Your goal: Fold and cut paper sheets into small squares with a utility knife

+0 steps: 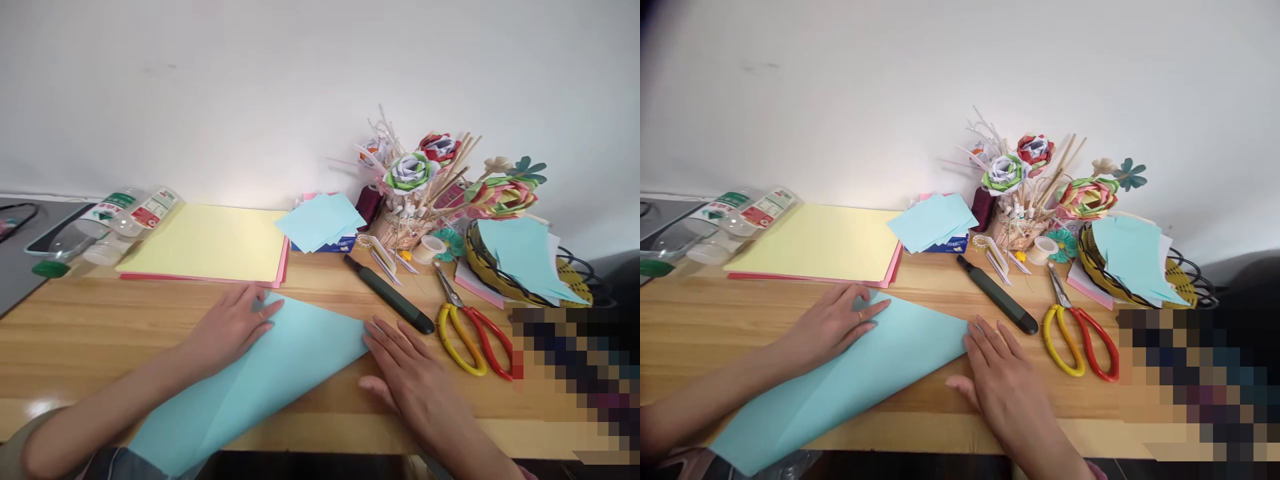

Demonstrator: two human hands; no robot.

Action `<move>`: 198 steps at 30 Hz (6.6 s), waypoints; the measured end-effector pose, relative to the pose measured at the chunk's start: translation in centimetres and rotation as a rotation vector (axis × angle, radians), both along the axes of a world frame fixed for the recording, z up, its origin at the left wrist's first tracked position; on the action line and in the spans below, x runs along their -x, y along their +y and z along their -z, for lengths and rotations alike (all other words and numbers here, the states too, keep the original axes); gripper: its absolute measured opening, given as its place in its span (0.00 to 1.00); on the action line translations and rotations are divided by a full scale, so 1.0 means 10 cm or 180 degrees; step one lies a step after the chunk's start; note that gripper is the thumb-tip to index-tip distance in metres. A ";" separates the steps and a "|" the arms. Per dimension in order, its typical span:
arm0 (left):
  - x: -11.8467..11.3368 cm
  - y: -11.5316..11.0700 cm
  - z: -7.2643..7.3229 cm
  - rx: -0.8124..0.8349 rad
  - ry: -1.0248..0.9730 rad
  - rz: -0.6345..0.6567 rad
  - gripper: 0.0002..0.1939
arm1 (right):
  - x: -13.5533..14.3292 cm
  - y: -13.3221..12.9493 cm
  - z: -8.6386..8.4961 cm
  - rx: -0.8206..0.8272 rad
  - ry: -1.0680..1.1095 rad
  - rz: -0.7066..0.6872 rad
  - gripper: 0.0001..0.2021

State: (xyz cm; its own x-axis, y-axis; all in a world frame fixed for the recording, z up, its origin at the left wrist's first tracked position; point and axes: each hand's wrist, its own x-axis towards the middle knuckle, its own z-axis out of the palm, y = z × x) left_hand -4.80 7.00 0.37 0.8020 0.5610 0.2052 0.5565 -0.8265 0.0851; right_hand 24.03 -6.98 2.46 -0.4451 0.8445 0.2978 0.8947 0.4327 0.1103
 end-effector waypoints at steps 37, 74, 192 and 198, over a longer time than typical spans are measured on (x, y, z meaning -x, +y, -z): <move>-0.02 0.25 -0.12 0.0442 -0.0021 0.0571 0.24 | 0.55 0.47 0.00 0.1751 0.0582 -0.1095 0.45; 0.06 0.03 0.09 0.0192 0.0331 0.0429 0.30 | -0.16 -0.52 0.19 0.0739 0.0050 0.0052 0.45; -0.33 -1.39 0.21 -0.1095 0.0196 0.0066 0.27 | 0.35 -0.40 0.32 -0.0185 -0.0150 0.0177 0.42; -0.19 -1.42 0.23 -0.1141 -0.0019 -0.0064 0.27 | 0.00 -0.45 0.32 -0.0144 -0.0157 0.0447 0.37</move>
